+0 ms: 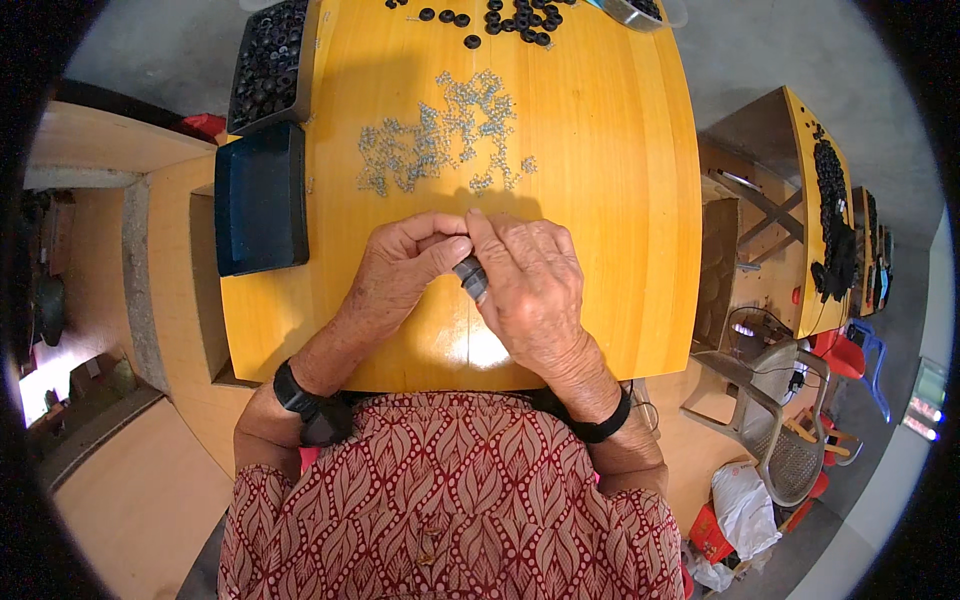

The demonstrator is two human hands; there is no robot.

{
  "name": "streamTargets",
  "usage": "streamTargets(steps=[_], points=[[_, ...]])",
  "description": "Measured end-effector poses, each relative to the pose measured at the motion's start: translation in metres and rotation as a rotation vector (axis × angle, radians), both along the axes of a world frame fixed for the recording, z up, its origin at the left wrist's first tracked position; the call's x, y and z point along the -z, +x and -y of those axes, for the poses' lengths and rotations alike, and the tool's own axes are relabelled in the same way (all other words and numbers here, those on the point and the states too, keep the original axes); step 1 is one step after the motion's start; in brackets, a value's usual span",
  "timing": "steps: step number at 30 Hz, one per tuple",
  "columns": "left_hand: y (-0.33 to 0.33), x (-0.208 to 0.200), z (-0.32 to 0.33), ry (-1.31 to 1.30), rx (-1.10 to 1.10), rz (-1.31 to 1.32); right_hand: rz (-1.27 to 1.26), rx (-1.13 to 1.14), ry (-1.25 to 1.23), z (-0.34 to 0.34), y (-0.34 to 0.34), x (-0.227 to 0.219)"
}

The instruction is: The person assembles black plastic components by hand, joining plastic caps and plastic inserts together.

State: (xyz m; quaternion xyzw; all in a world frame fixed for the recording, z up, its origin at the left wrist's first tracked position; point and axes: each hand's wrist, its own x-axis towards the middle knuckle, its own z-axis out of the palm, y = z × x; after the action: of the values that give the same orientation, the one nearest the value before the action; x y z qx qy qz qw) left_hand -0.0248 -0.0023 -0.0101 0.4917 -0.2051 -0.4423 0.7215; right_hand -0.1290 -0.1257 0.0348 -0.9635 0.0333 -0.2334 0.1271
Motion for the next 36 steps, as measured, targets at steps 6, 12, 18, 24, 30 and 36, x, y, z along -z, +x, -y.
streamTargets(steps=[6, 12, 18, 24, 30, 36], points=[[-0.003, -0.005, 0.003, -0.038, -0.053, -0.141, 0.02, 0.038, 0.118, 0.012, -0.001, -0.003], [-0.002, -0.003, 0.003, 0.016, -0.026, -0.005, 0.037, -0.074, 0.02, 0.018, 0.002, 0.002], [0.0, -0.014, 0.004, 0.069, -0.073, -0.115, 0.064, -0.06, -0.001, 0.021, 0.001, 0.004], [0.005, -0.009, -0.002, 0.145, 0.066, -0.019, 0.056, -0.046, -0.008, 0.02, 0.0, 0.001], [-0.002, -0.004, 0.0, 0.125, -0.033, 0.082, 0.034, -0.064, 0.031, 0.017, 0.0, 0.004], [-0.002, -0.006, 0.0, 0.134, -0.033, 0.136, 0.038, -0.064, -0.026, 0.018, 0.0, 0.003]])
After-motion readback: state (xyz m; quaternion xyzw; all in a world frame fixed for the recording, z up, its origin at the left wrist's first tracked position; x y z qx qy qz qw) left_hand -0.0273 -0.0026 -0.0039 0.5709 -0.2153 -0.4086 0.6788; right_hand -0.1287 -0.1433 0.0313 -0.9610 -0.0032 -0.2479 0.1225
